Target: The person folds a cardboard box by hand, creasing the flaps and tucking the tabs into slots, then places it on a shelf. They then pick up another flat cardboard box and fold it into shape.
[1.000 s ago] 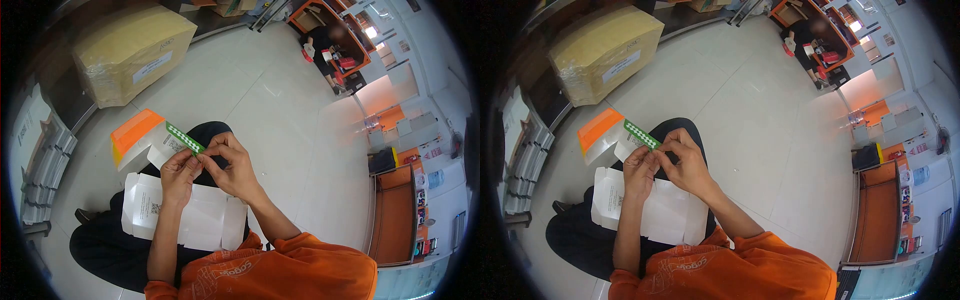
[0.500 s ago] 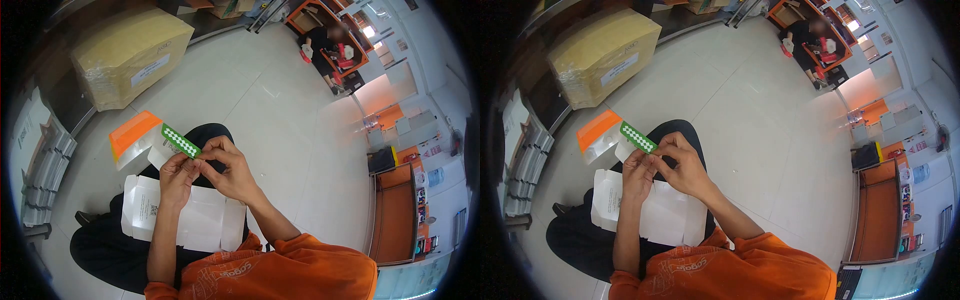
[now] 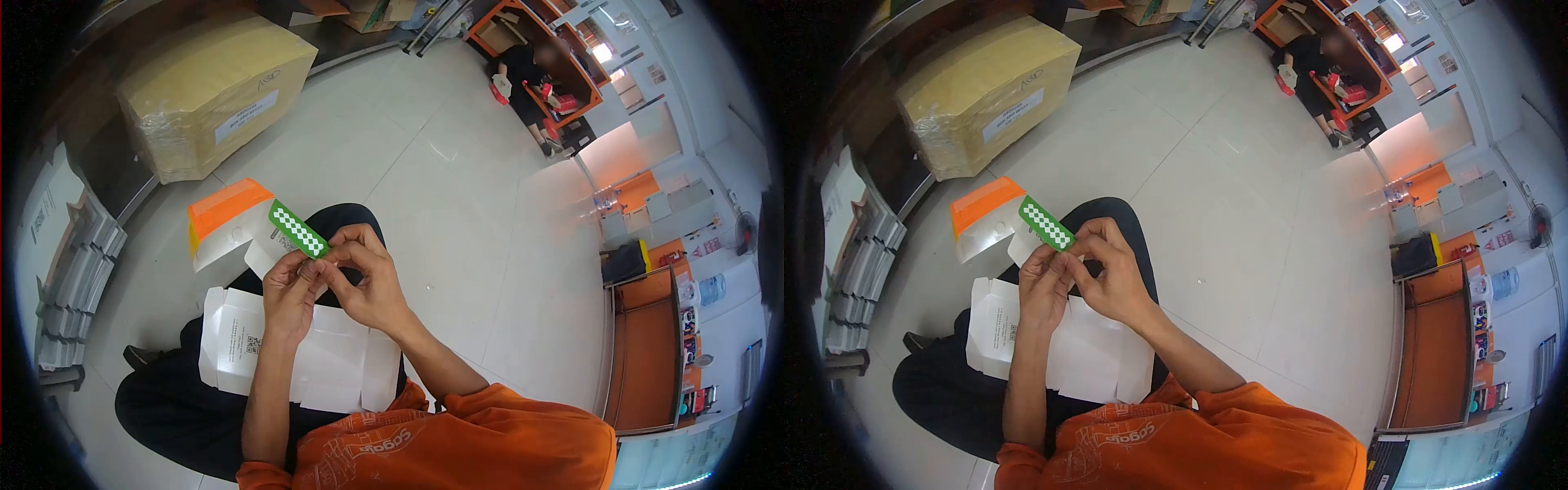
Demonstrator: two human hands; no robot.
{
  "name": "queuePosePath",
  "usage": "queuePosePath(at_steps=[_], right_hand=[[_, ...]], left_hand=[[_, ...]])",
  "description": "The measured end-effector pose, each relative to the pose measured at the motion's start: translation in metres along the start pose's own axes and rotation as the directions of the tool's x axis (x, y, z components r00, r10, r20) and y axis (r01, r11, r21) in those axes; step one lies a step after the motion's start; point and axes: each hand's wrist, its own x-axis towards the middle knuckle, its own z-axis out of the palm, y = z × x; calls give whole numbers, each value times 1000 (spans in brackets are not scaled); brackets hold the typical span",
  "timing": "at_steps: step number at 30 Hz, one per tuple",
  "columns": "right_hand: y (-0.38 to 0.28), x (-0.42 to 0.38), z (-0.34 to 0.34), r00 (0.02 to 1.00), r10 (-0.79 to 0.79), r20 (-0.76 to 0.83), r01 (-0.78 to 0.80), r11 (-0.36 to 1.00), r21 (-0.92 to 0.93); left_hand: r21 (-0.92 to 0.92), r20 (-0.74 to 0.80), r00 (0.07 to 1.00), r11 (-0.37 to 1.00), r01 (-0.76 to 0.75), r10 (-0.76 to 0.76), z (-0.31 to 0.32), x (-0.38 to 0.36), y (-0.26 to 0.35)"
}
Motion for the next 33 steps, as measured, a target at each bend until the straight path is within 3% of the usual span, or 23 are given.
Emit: queuePosePath(at_steps=[4, 6, 11, 13, 14, 17, 19, 21, 23, 25, 27, 28, 30, 31, 33], right_hand=[[5, -1, 3, 1000, -2, -19, 3, 999, 33], [7, 2, 3, 998, 68, 13, -69, 987, 147], [8, 7, -6, 988, 153, 35, -156, 976, 152], [15, 11, -13, 974, 224, 15, -223, 956, 191], [18, 15, -19, 976, 220, -6, -215, 960, 180], [12, 31, -36, 955, 286, -77, -278, 955, 103], [22, 35, -43, 938, 317, -139, -287, 937, 200], [23, 37, -51, 879, 442, -180, -352, 855, 381], [19, 39, -55, 843, 502, -193, -381, 811, 444], [20, 39, -56, 801, 560, -213, -402, 767, 501], [25, 39, -57, 790, 559, -252, -397, 779, 485], [27, 39, -57, 788, 561, -255, -398, 779, 484], [29, 41, -59, 798, 556, -234, -398, 777, 487], [29, 42, -60, 795, 559, -238, -400, 776, 487], [27, 44, -61, 798, 561, -220, -441, 793, 420]], left_hand=[[27, -2, 1000, 999, -30, 30, 2, -1, 0], [29, 17, 999, 999, -34, 33, 2, 0, 3], [89, 23, 1000, 996, -13, 11, 15, -3, 16], [483, 33, 999, 876, -19, 4, 20, -3, 24], [567, 72, 996, 820, -79, 46, 16, -3, 25], [683, 113, 976, 699, -214, 187, 23, -8, 44], [665, 103, 985, 726, -174, 142, 19, -11, 60], [646, 109, 989, 749, -144, 96, 15, -14, 75], [750, 124, 974, 661, 32, -188, 10, -13, 86], [789, 115, 978, 615, 18, -176, 6, -12, 83], [929, 101, 975, 370, -22, -196, 10, -13, 81], [928, 102, 974, 371, -21, -200, 13, -13, 79], [952, 295, 947, 121, -281, -125, 19, -14, 73], [952, 296, 946, 124, -280, -130, 25, -16, 68], [856, 516, 855, -58, -513, 46, 40, -21, 56]])
